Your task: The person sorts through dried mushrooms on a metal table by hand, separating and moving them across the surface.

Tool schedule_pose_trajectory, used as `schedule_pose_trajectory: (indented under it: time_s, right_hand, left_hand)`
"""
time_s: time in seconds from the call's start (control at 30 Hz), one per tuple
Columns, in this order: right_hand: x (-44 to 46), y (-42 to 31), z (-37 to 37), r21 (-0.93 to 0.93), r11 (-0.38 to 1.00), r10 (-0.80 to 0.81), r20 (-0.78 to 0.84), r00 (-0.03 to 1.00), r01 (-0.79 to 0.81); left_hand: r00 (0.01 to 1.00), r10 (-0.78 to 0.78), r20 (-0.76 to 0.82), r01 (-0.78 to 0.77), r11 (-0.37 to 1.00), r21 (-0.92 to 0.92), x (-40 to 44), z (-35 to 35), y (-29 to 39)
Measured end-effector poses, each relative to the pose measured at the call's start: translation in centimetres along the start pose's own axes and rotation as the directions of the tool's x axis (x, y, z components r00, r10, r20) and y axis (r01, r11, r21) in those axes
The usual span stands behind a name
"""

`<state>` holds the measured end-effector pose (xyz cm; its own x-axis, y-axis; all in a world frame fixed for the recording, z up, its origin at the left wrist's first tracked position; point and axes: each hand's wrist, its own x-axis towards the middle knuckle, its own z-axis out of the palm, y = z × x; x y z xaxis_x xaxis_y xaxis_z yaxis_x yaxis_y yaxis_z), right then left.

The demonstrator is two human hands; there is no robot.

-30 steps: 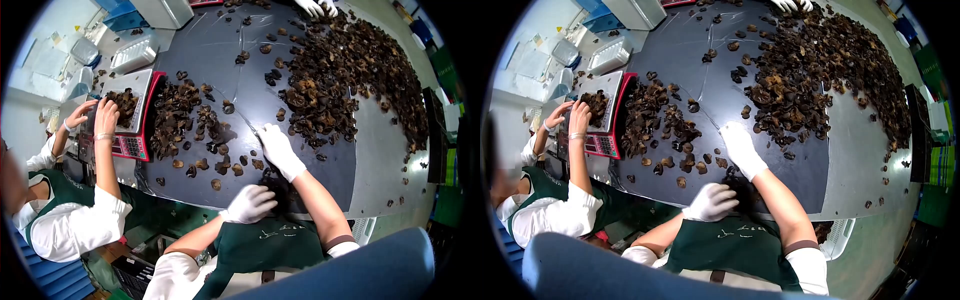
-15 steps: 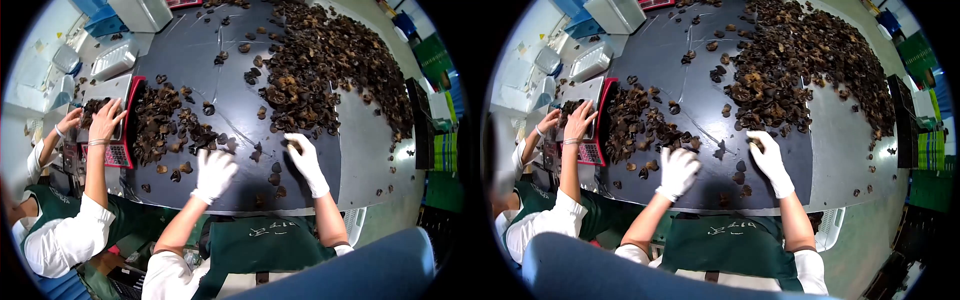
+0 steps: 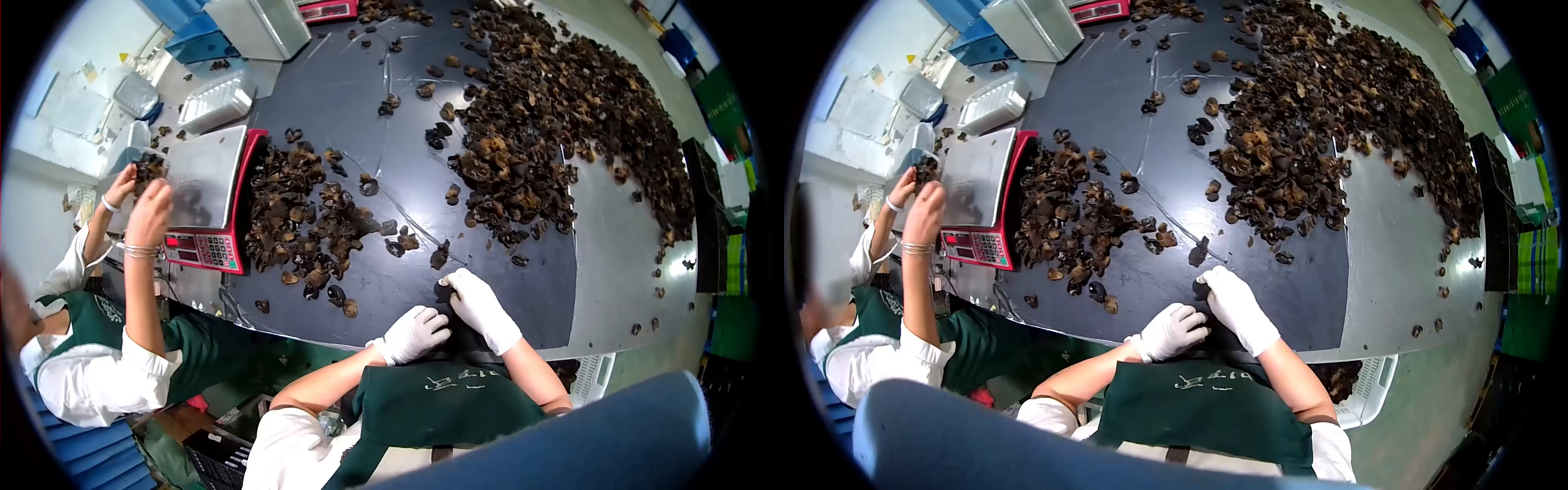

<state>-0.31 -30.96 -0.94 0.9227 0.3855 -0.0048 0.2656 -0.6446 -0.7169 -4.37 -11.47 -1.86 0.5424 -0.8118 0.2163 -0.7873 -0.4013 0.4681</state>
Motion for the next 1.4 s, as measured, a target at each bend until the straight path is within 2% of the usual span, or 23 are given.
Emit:
schedule_pose_trajectory:
  time_s: [0.07,0.1,0.17,0.2,0.23,0.3,0.33,0.37,0.43,0.5,0.53,0.63,0.7,0.77,0.83,0.9,0.97,1.03,1.17,1.27,1.33,1.37,1.4]
  right_hand:
    - [1.6,-0.7,0.3,0.064,0.996,-0.062,-0.014,0.998,0.063]
    - [2.3,-2.1,-0.7,0.062,0.998,0.019,0.043,0.999,-0.021]
    - [3.9,-4.5,-2.5,-0.106,0.991,0.076,-0.042,0.996,-0.080]
    - [4.7,-5.1,-3.0,-0.178,0.972,0.162,0.024,0.987,-0.155]
    - [5.5,-5.1,-2.8,-0.245,0.953,0.202,0.065,0.977,-0.180]
    - [7.6,-3.9,-0.7,-0.264,0.949,0.206,0.118,0.971,-0.169]
    - [8.5,-1.5,2.2,-0.272,0.962,-0.012,0.065,0.998,0.029]
    - [9.8,-2.2,3.1,-0.202,0.976,-0.053,0.119,0.991,0.077]
    - [11.6,-4.1,4.7,0.080,0.954,-0.290,0.000,0.957,0.289]
    - [12.2,-6.9,3.5,0.435,0.890,-0.193,0.100,0.976,0.132]
    - [11.9,-7.7,3.1,0.518,0.841,-0.191,0.016,0.981,0.156]
    - [9.4,-6.4,0.6,0.285,0.930,-0.229,-0.039,0.973,0.230]
    - [6.5,-5.1,-1.7,-0.025,0.996,-0.084,0.108,0.991,0.087]
    - [3.2,-3.7,-3.4,-0.165,0.985,-0.013,0.164,0.986,0.040]
    - [0.6,-4.4,-4.7,-0.323,0.944,0.140,0.198,0.970,-0.070]
    - [-1.3,-4.4,-4.7,-0.308,0.948,0.159,0.248,0.956,-0.078]
    - [-3.0,-2.2,-2.8,-0.248,0.968,0.041,0.265,0.964,0.027]
    - [-3.0,-2.0,-2.8,-0.152,0.988,0.054,0.297,0.953,-0.009]
    - [0.1,-4.4,-2.6,0.264,0.948,0.126,0.200,0.972,-0.177]
    - [3.3,-7.3,-1.9,0.288,0.956,0.028,0.095,0.995,-0.054]
    - [5.0,-8.4,-1.2,-0.024,0.951,-0.307,-0.158,0.938,0.307]
    - [5.3,-8.9,-0.9,-0.019,0.950,-0.309,-0.156,0.938,0.310]
    - [5.4,-9.3,-0.7,0.209,0.954,-0.205,-0.059,0.977,0.213]
  left_hand:
    - [0.995,-0.091,-0.037,0.093,0.994,0.051,-0.4,-0.8,-1.6]
    - [0.985,-0.166,-0.050,0.170,0.981,0.097,-0.6,-1.9,-2.6]
    - [0.883,-0.271,-0.383,0.334,0.936,0.109,-1.1,-6.1,-3.9]
    - [0.812,-0.340,-0.474,0.456,0.877,0.152,-1.8,-7.7,-4.1]
    - [0.726,-0.288,-0.624,0.542,0.799,0.262,-3.1,-7.9,-4.4]
    - [0.659,-0.344,-0.669,0.619,0.753,0.222,-4.8,-8.2,-4.3]
    - [0.696,-0.368,-0.616,0.565,0.811,0.153,-5.5,-7.9,-3.9]
    - [0.741,-0.285,-0.608,0.477,0.861,0.179,-5.7,-7.0,-3.2]
    - [0.861,-0.244,-0.447,0.316,0.944,0.093,-5.2,-5.5,-1.0]
    - [0.942,-0.193,-0.273,0.179,0.981,-0.076,-4.5,-3.4,-0.3]
    - [0.937,-0.131,-0.324,0.126,0.991,-0.036,-3.9,-2.8,-0.1]
    - [0.891,-0.088,-0.446,0.105,0.994,0.014,-2.5,-2.1,-1.4]
    - [0.892,-0.346,-0.291,0.382,0.921,0.075,-2.2,-4.1,-3.5]
    - [0.761,-0.569,-0.313,0.629,0.765,0.138,-1.5,-7.1,-6.7]
    - [0.582,-0.380,-0.719,0.662,0.734,0.149,-0.8,-9.5,-9.7]
    - [0.646,-0.456,-0.613,0.683,0.703,0.196,-1.1,-11.1,-12.0]
    - [0.748,-0.542,-0.383,0.612,0.787,0.082,-2.2,-10.7,-14.4]
    - [0.779,-0.457,-0.430,0.534,0.843,0.070,-2.8,-10.9,-14.6]
    - [0.625,-0.534,-0.569,0.490,0.836,-0.247,-4.9,-11.5,-12.2]
    - [0.594,-0.458,-0.661,0.367,0.886,-0.285,-6.5,-10.7,-10.2]
    - [0.605,-0.421,-0.676,0.331,0.905,-0.268,-7.3,-10.5,-8.7]
    - [0.605,-0.402,-0.687,0.307,0.914,-0.265,-7.5,-10.3,-8.0]
    - [0.601,-0.392,-0.696,0.279,0.920,-0.277,-7.5,-9.9,-7.3]
